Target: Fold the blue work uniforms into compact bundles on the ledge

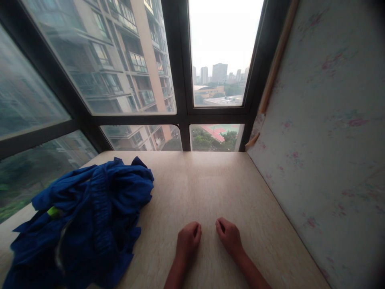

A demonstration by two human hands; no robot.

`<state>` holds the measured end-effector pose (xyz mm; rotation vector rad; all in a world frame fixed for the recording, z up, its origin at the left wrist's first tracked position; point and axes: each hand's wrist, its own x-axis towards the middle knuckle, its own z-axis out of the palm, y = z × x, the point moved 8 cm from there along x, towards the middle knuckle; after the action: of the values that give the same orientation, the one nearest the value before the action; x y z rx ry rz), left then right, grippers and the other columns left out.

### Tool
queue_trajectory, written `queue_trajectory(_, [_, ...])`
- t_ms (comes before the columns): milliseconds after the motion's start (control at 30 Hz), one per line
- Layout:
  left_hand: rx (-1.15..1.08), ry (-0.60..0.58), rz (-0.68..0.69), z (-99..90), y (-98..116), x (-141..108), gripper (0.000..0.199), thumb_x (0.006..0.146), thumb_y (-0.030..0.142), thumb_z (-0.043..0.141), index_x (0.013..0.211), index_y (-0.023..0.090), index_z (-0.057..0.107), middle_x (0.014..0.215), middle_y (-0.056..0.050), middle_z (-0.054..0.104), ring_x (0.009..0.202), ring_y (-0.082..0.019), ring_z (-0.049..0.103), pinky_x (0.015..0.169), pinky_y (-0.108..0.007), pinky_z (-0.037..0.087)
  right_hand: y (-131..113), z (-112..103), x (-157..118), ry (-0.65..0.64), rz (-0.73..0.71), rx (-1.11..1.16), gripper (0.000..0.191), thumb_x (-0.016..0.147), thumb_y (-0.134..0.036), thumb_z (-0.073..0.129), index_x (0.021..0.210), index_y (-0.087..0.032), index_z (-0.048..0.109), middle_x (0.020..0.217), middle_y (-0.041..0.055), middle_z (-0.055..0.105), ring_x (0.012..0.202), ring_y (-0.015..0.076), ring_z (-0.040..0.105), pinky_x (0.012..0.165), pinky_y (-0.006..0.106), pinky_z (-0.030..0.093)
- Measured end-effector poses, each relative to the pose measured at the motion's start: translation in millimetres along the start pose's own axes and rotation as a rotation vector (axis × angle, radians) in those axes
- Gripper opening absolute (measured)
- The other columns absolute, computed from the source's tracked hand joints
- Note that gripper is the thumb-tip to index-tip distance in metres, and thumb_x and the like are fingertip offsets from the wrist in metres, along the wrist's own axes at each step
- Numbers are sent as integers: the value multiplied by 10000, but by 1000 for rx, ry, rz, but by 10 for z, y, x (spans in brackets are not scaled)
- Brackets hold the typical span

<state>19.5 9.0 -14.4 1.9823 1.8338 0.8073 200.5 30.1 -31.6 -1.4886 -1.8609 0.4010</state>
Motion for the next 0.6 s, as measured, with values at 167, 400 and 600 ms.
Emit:
queue_trajectory(167, [9, -1, 2, 6, -2, -1, 364, 946, 372, 388, 676, 192, 551, 648, -15, 597, 594, -134, 514, 584, -245, 324, 10, 8, -4, -9, 3, 2, 402, 976, -378, 358, 697, -188, 575, 596, 11, 590, 540, 139, 515, 541, 238, 297])
queue_trajectory(400, [13, -1, -13, 20, -19, 0, 355, 943, 365, 401, 664, 192, 535, 649, -15, 598, 595, -135, 510, 586, -247, 322, -2, -7, -9, 4, -7, 6, 391, 968, -365, 373, 693, -190, 590, 598, 14, 602, 535, 140, 526, 536, 237, 305])
queue_trajectory(600, [-6, -1, -17, 8, -10, -3, 356, 940, 366, 402, 667, 191, 550, 650, -18, 602, 594, -134, 508, 584, -250, 324, -10, -9, -26, -3, -24, 32, 404, 975, -381, 367, 698, -191, 592, 606, 21, 608, 547, 146, 540, 543, 235, 323])
